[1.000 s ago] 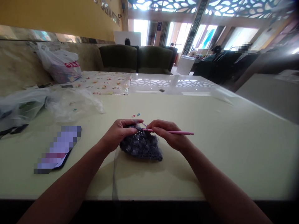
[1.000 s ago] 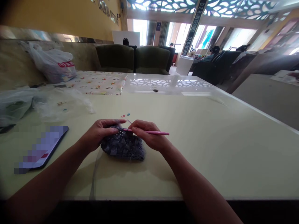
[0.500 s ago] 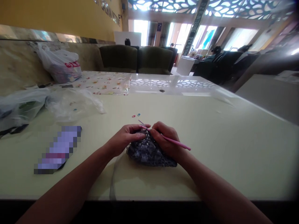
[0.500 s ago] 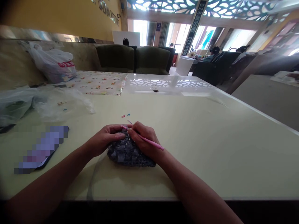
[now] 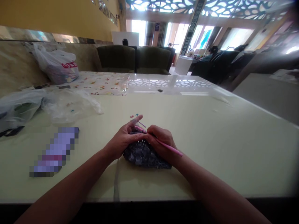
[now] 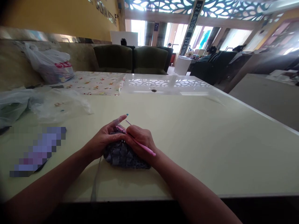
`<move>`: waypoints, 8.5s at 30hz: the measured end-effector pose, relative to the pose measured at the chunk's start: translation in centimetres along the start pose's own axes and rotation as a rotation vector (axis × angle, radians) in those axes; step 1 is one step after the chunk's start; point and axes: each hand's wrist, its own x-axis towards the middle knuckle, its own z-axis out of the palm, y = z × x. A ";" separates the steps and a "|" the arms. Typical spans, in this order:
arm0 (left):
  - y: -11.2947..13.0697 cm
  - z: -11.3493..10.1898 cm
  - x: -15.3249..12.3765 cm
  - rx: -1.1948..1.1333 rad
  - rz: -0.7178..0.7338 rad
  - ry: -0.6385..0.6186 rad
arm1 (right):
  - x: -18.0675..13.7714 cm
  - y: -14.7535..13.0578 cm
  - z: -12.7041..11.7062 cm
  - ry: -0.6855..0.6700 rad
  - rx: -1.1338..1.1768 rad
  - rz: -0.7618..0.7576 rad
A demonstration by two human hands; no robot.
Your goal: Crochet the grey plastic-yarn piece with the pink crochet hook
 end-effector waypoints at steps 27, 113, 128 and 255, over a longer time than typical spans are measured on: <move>0.7 0.2 -0.5 -0.267 -0.192 -0.148 | -0.1 -0.6 0.1 0.214 -0.636 -0.543; 1.2 -1.4 0.3 -0.146 -0.134 0.036 | 1.4 -0.2 -2.2 -0.171 -0.039 -0.202; -0.2 -0.7 0.2 -0.074 -0.094 -0.046 | 1.5 -0.2 -1.7 -0.099 0.225 0.207; 0.5 0.7 -0.4 -0.263 -0.203 -0.014 | 0.3 -0.3 -0.2 0.146 -0.615 -0.525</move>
